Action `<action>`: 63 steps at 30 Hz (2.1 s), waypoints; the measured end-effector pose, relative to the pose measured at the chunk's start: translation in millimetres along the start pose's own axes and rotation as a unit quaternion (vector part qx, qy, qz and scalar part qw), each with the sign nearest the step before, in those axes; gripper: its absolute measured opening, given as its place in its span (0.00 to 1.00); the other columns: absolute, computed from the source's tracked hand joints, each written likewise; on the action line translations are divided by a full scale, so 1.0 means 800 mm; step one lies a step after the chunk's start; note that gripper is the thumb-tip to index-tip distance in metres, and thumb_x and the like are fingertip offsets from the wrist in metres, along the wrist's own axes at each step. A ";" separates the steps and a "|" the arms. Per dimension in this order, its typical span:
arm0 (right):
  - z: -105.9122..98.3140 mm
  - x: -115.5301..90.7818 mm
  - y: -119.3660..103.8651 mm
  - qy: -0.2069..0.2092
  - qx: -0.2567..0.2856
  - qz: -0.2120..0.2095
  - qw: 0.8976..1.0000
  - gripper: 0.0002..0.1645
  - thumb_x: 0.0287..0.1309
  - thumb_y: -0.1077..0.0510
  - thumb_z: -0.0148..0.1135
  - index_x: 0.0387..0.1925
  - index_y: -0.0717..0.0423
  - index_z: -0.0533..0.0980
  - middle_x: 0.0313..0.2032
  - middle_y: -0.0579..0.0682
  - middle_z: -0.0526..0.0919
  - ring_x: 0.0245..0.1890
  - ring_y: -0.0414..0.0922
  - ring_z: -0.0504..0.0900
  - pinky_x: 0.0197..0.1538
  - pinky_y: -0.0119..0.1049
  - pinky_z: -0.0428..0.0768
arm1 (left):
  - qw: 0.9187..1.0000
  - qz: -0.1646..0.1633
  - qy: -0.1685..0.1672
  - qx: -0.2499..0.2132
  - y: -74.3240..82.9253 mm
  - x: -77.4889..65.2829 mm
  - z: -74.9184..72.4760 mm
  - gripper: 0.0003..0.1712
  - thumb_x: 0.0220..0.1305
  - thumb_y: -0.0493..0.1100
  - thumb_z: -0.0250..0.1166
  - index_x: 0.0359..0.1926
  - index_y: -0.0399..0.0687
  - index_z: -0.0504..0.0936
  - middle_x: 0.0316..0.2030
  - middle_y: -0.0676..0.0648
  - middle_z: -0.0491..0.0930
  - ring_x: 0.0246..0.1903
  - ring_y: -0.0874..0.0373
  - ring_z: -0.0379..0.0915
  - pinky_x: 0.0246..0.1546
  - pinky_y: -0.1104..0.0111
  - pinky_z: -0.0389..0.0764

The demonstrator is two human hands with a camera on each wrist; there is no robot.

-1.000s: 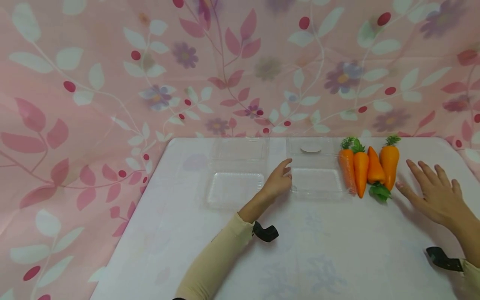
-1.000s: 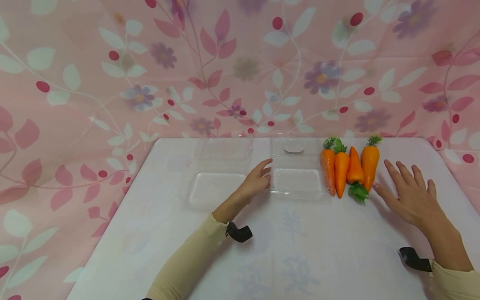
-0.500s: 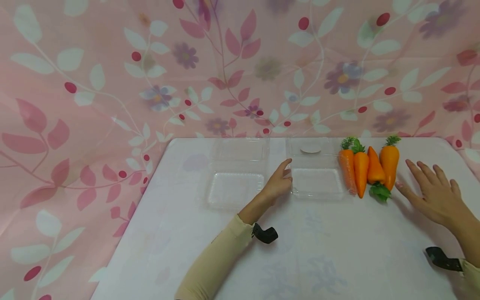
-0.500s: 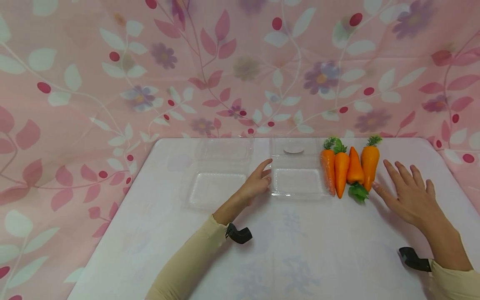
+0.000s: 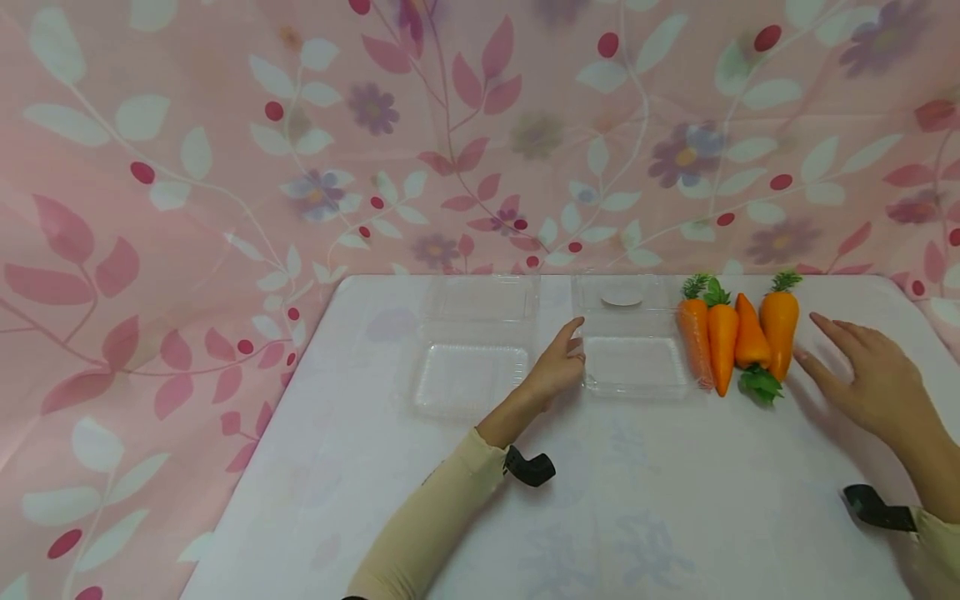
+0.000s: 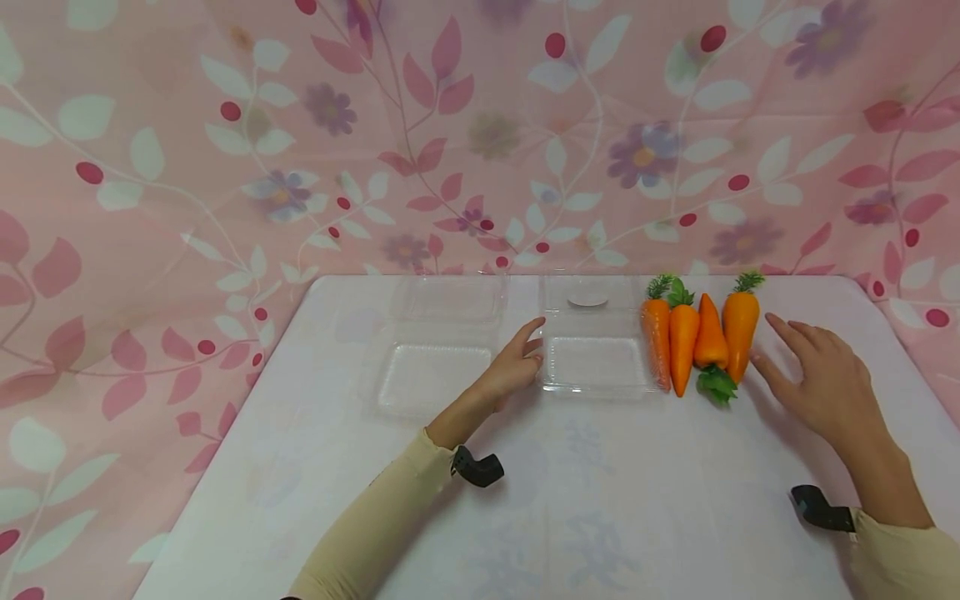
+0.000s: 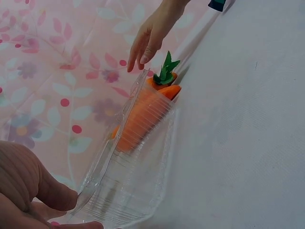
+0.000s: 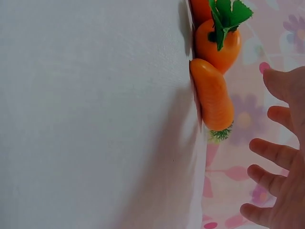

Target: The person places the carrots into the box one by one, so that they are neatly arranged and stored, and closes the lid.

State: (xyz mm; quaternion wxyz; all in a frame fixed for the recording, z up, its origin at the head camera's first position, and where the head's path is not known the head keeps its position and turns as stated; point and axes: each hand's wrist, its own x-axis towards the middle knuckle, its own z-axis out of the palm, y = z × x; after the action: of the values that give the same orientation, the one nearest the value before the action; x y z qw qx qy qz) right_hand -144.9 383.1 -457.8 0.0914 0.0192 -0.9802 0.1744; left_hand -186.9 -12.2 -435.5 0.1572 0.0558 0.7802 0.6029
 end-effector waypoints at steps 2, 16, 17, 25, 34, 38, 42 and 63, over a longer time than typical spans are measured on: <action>0.000 0.002 -0.001 0.010 0.009 0.012 1.000 0.45 0.66 0.42 0.58 0.76 0.54 0.53 0.64 0.76 0.60 0.64 0.74 0.54 0.63 0.72 0.47 | 1.000 0.001 -0.002 -0.001 0.000 0.000 0.000 0.38 0.65 0.30 0.48 0.76 0.51 0.57 0.69 0.35 0.63 0.68 0.46 0.61 0.65 0.53 0.65; 0.002 0.023 -0.005 0.032 0.044 0.070 0.996 0.43 0.64 0.40 0.61 0.72 0.59 0.61 0.60 0.77 0.63 0.58 0.74 0.59 0.58 0.74 0.59 | 1.000 0.000 -0.005 0.009 0.001 0.001 -0.002 0.39 0.64 0.30 0.49 0.76 0.51 0.57 0.69 0.36 0.64 0.68 0.47 0.62 0.64 0.53 0.66; 0.002 0.025 -0.006 0.033 0.047 0.076 0.995 0.43 0.64 0.40 0.61 0.71 0.60 0.62 0.59 0.77 0.64 0.57 0.73 0.60 0.56 0.74 0.60 | 1.000 -0.001 -0.005 0.009 0.001 0.001 -0.002 0.39 0.64 0.31 0.49 0.76 0.51 0.57 0.69 0.36 0.64 0.68 0.46 0.62 0.64 0.53 0.66; 0.006 0.035 -0.009 0.030 0.087 0.106 0.990 0.43 0.63 0.40 0.62 0.68 0.64 0.65 0.55 0.73 0.68 0.52 0.71 0.65 0.43 0.68 0.71 | 1.000 -0.006 -0.005 0.008 0.001 -0.001 -0.003 0.38 0.66 0.31 0.50 0.76 0.52 0.57 0.69 0.37 0.64 0.67 0.46 0.62 0.65 0.51 0.65; 0.005 0.041 -0.005 -0.028 0.084 0.153 0.984 0.49 0.64 0.34 0.57 0.69 0.67 0.62 0.56 0.74 0.67 0.51 0.71 0.65 0.42 0.64 0.73 | 1.000 -0.001 -0.009 0.006 0.001 0.001 -0.002 0.38 0.65 0.31 0.50 0.76 0.52 0.57 0.69 0.36 0.64 0.66 0.44 0.64 0.64 0.52 0.66; 0.007 0.044 -0.006 -0.037 0.082 0.155 0.984 0.49 0.64 0.33 0.55 0.69 0.67 0.61 0.56 0.74 0.68 0.51 0.71 0.65 0.41 0.63 0.73 | 1.000 0.005 -0.009 0.013 0.000 0.001 -0.001 0.38 0.65 0.30 0.49 0.76 0.51 0.57 0.69 0.35 0.63 0.66 0.44 0.64 0.64 0.54 0.66; 0.008 0.045 -0.007 -0.035 0.075 0.150 0.985 0.48 0.64 0.33 0.56 0.69 0.67 0.62 0.54 0.74 0.69 0.50 0.70 0.66 0.39 0.60 0.74 | 1.000 0.006 -0.008 0.021 0.000 0.001 -0.001 0.38 0.65 0.30 0.48 0.76 0.50 0.56 0.68 0.35 0.64 0.66 0.45 0.64 0.64 0.54 0.66; 0.006 0.047 -0.009 -0.077 0.062 0.193 0.976 0.55 0.61 0.27 0.53 0.64 0.74 0.64 0.50 0.75 0.70 0.45 0.68 0.68 0.35 0.53 0.73 | 1.000 0.000 -0.004 0.031 0.003 -0.001 -0.001 0.37 0.66 0.31 0.49 0.76 0.52 0.57 0.68 0.35 0.65 0.66 0.45 0.64 0.64 0.52 0.66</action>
State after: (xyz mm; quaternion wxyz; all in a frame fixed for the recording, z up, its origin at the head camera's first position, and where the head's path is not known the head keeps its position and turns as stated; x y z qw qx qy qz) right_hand -181.8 374.5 -452.6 -0.0213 -0.1517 -0.9569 0.2469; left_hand -186.5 -12.6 -433.1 0.1590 0.0631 0.7976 0.5785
